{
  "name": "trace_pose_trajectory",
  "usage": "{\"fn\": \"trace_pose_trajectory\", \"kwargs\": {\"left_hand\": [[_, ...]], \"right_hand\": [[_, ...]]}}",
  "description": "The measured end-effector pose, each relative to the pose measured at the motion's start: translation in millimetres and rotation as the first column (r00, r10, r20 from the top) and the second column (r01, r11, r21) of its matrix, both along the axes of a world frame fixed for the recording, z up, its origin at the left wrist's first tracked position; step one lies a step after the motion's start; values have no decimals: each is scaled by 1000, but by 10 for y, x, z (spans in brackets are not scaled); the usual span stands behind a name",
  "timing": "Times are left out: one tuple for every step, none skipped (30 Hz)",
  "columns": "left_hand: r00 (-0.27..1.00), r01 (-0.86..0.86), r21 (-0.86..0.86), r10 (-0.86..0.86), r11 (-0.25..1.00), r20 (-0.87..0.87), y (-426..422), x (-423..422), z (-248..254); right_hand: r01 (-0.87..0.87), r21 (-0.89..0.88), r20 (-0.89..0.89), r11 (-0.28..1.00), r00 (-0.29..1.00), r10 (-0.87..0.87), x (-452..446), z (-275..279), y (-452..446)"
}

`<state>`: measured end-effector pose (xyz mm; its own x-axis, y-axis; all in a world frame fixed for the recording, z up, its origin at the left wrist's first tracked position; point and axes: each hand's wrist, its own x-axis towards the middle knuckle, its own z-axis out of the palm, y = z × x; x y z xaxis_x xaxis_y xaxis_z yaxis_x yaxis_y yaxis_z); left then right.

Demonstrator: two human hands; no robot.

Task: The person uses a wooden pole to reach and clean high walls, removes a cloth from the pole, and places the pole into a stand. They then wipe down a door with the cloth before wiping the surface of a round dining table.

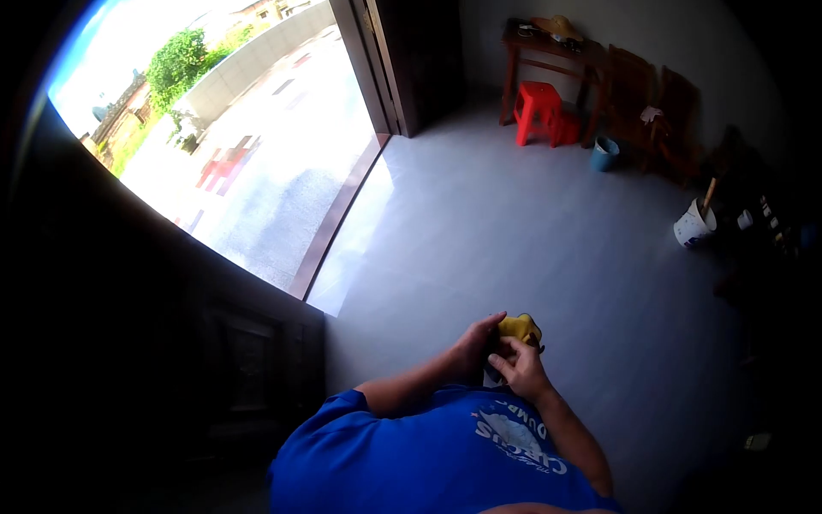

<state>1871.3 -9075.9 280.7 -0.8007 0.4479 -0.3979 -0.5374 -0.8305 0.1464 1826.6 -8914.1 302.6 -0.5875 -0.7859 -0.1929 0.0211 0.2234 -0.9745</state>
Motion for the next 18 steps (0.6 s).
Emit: {"fn": "trace_pose_trajectory", "kwargs": {"left_hand": [[997, 28, 78, -22, 997, -77, -15, -234, -330], [1000, -2, 16, 2, 1000, -2, 9, -431, -290], [998, -23, -54, 26, 998, 64, 3, -668, -230], [990, -42, -123, 58, 991, 129, 3, -896, -162], [987, -55, -246, 90, 968, 133, 19, -1117, -191], [997, -42, -467, 70, 883, 42, 28, -1315, -327], [998, -46, -663, 15, 747, -53, 36, -1563, -454], [988, -68, -818, -77, 571, -136, 79, -1826, -518], [988, -15, -878, -127, 478, -85, 67, -1978, -268], [989, -112, -899, -35, 423, -140, 160, -2194, -577], [985, -109, -941, -90, 320, -145, 144, -2374, -353], [971, 15, -969, -233, 245, -44, 71, -2520, -500], [931, -236, -970, -275, 50, -241, 87, -2616, -628], [961, -185, -923, -135, 338, -242, 151, -2798, -659], [980, -87, -876, -117, 475, -161, 187, -2831, -305], [974, -99, -783, -103, 615, -204, 248, -2956, -197], [967, -44, -633, -127, 773, -222, 322, -3124, -163], [964, 17, -456, -136, 890, -230, 382, -3249, -155]], "right_hand": [[67, -54, -29, 996, 997, -69, -104, -9, -19], [72, 15, -98, 997, 993, -70, -261, 3, -3], [85, 79, -173, 993, 982, -71, -443, 38, -2], [99, 144, -243, 985, 968, -62, -628, 73, 0], [106, 121, -218, 987, 973, -77, -809, 80, 5], [131, 99, -282, 986, 954, -99, -962, 113, 27], [168, 71, -349, 983, 928, -133, -1148, 151, 53], [217, 41, -412, 975, 893, -182, -1334, 190, 92], [228, 44, -452, 973, 873, -184, -1486, 291, 119], [267, 48, -488, 962, 847, -211, -1620, 396, 149], [305, 47, -547, 951, 805, -231, -1762, 383, 185], [353, 47, -607, 934, 753, -254, -1801, 318, 215], [361, 77, -613, 929, 752, -242, -1872, 362, 215], [366, 108, -614, 924, 756, -227, -1916, 391, 241], [357, 143, -542, 923, 808, -229, -1882, 231, 242], [332, 164, -463, 929, 858, -225, -1947, 111, 269], [335, 160, -510, 929, 834, -212, -2016, 149, 324], [268, 309, -428, 913, 896, -118, -2085, 228, 380]]}}
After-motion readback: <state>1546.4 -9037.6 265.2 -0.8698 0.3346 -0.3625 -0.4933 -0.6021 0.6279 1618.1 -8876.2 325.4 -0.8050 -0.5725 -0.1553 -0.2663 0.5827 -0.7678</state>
